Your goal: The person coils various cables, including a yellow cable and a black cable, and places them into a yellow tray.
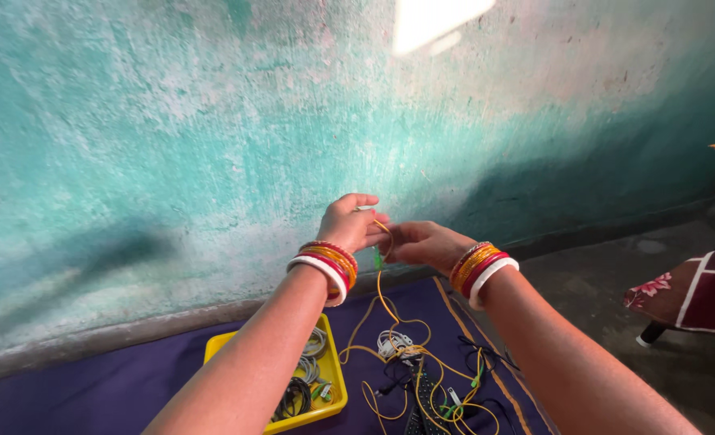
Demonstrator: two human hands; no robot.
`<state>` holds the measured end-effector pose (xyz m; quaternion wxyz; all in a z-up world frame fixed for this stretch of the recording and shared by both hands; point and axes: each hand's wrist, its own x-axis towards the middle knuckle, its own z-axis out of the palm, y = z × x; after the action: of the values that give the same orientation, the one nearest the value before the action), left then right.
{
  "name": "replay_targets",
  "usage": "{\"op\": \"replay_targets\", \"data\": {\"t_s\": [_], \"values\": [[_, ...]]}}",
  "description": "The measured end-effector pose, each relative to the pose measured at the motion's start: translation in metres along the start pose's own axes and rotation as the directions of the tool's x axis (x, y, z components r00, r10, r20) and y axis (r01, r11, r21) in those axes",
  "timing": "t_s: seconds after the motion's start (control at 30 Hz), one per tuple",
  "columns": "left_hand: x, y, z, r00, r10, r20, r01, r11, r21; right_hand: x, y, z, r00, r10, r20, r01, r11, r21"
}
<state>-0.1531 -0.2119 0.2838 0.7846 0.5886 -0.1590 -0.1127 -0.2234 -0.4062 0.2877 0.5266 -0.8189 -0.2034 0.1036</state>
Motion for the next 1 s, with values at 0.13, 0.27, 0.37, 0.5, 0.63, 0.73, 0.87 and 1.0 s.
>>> {"op": "replay_targets", "data": {"t_s": [0.13,0.27,0.37,0.5,0.63,0.73,0.87,1.0], "values": [[-0.014,0.016,-0.025,0.997,0.051,0.050,-0.057,0.991,0.123,0.000,-0.025,0.013,0.972,0.077,-0.223,-0.058,0.994,0.093],[-0.052,0.041,-0.041,0.988,0.147,0.046,-0.129,0.627,0.768,0.003,-0.045,0.019,0.947,-0.008,-0.320,0.039,0.995,0.091],[-0.068,0.053,-0.051,0.960,0.232,0.155,-0.268,0.607,0.748,0.014,-0.061,0.033,0.909,0.018,-0.417,0.050,0.987,0.153],[-0.088,0.067,-0.062,0.954,0.125,0.272,-0.162,0.980,0.118,0.031,-0.077,0.049,0.843,0.054,-0.536,0.041,0.985,0.165],[-0.117,0.083,-0.063,0.918,0.152,0.367,-0.070,0.971,-0.228,0.044,-0.080,0.066,0.794,0.065,-0.605,-0.082,0.997,-0.001],[-0.132,0.090,-0.062,0.901,0.156,0.404,-0.050,0.964,-0.261,0.054,-0.066,0.084,0.747,0.008,-0.665,-0.100,0.990,-0.100],[-0.153,0.078,-0.058,0.847,0.114,0.519,-0.044,0.989,-0.145,0.058,-0.042,0.086,0.656,-0.022,-0.755,-0.094,0.989,-0.110],[-0.163,0.080,-0.046,0.806,0.008,0.592,0.042,0.997,-0.070,0.051,-0.028,0.069,0.655,-0.053,-0.754,-0.049,0.992,-0.113]]}}
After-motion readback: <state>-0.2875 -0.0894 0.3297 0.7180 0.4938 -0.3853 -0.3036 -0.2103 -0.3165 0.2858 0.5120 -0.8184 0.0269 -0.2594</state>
